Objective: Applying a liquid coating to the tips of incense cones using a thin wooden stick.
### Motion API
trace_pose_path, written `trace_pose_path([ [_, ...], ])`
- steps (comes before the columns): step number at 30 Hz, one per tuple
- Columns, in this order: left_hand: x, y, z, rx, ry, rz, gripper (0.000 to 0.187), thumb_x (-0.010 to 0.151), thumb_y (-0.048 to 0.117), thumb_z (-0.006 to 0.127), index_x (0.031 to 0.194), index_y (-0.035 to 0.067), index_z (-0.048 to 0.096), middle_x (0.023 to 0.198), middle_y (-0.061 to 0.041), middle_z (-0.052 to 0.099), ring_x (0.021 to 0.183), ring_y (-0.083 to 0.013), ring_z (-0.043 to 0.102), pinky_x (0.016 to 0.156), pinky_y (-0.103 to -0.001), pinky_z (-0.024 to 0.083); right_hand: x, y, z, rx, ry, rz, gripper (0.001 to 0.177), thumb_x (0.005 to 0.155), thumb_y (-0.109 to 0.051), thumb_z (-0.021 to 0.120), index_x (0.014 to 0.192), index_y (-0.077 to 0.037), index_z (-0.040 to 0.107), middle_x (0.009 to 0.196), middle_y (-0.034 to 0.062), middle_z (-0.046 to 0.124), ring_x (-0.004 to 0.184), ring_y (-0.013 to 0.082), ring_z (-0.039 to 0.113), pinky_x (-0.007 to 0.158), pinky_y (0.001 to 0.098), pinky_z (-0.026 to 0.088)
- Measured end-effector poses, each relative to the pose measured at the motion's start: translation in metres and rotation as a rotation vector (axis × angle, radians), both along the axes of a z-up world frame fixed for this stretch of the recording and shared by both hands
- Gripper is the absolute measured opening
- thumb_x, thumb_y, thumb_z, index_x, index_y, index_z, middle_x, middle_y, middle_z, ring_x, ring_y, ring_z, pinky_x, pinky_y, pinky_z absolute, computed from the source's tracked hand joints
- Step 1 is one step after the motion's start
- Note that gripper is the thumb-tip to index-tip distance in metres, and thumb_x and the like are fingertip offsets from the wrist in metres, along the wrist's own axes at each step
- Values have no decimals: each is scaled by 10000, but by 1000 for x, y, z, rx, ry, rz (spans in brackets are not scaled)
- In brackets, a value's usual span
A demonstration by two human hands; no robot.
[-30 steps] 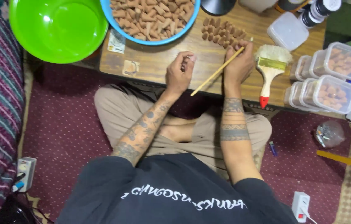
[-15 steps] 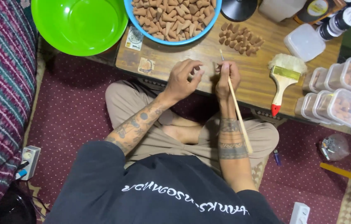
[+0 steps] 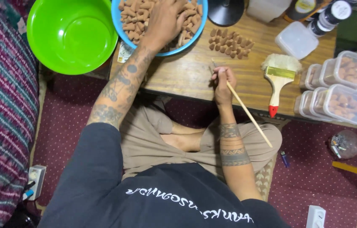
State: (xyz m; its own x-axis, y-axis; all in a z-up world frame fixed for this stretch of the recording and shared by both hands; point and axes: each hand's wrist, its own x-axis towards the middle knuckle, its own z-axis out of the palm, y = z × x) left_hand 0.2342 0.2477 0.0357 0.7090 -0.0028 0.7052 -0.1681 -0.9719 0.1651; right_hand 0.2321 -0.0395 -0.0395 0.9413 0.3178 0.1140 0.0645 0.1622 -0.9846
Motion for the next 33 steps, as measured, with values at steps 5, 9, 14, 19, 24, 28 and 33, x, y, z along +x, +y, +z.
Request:
trace_pose_path([
  [5, 35, 9, -1, -21, 72, 90, 178, 830, 176, 661, 716, 52, 604, 915, -215, 644, 808, -475, 575, 637, -566, 397, -3, 1, -4, 33, 39, 5, 262, 1028, -319, 550, 934, -89, 631, 653, 12, 587, 523, 72, 489, 476, 222, 453],
  [9, 29, -2, 7, -13, 152, 154, 197, 821, 122, 751, 650, 55, 679, 857, -161, 600, 783, -415, 608, 573, -533, 443, -4, -1, 20, -23, 19, 28, 220, 1019, -227, 551, 912, -73, 666, 680, 2, 618, 550, 81, 539, 500, 233, 497],
  [14, -2, -40, 18, -234, 89, 145, 114, 946, 157, 721, 855, 96, 689, 967, -52, 643, 958, -227, 598, 892, -406, 483, -15, -4, 45, -242, -66, -47, 131, 932, -216, 641, 965, -122, 725, 960, 5, 730, 840, 105, 624, 759, 253, 501],
  [19, -34, -105, -35, -512, -75, -168, 68, 834, 135, 809, 880, 144, 760, 895, -43, 689, 830, -271, 680, 786, -395, 541, 1, 2, -5, -128, -219, -24, 390, 815, -61, 835, 1192, -64, 731, 931, 75, 682, 709, 84, 591, 644, 203, 539],
  [24, -68, -146, -28, -702, 20, -185, 107, 809, 154, 824, 905, 187, 789, 924, -1, 709, 776, -185, 666, 735, -320, 551, -4, 2, 1, -248, -406, -59, 262, 815, -61, 829, 1070, -90, 776, 833, 63, 655, 676, 146, 657, 605, 245, 558],
  [28, -74, -157, -39, -984, 166, -94, 334, 813, 263, 845, 1114, 157, 746, 1002, -56, 697, 810, -172, 666, 699, -295, 539, -15, 2, 30, -262, -442, -96, 193, 875, -41, 729, 1050, -111, 772, 837, 76, 655, 716, 211, 669, 654, 298, 566],
  [33, -77, -163, -44, -1250, 380, -90, 311, 875, 354, 816, 1145, 205, 771, 927, 18, 702, 790, -64, 634, 667, -200, 508, -19, 1, 39, -258, -423, -83, 180, 899, -99, 756, 1074, -132, 784, 826, 79, 611, 721, 162, 604, 681, 306, 543],
])
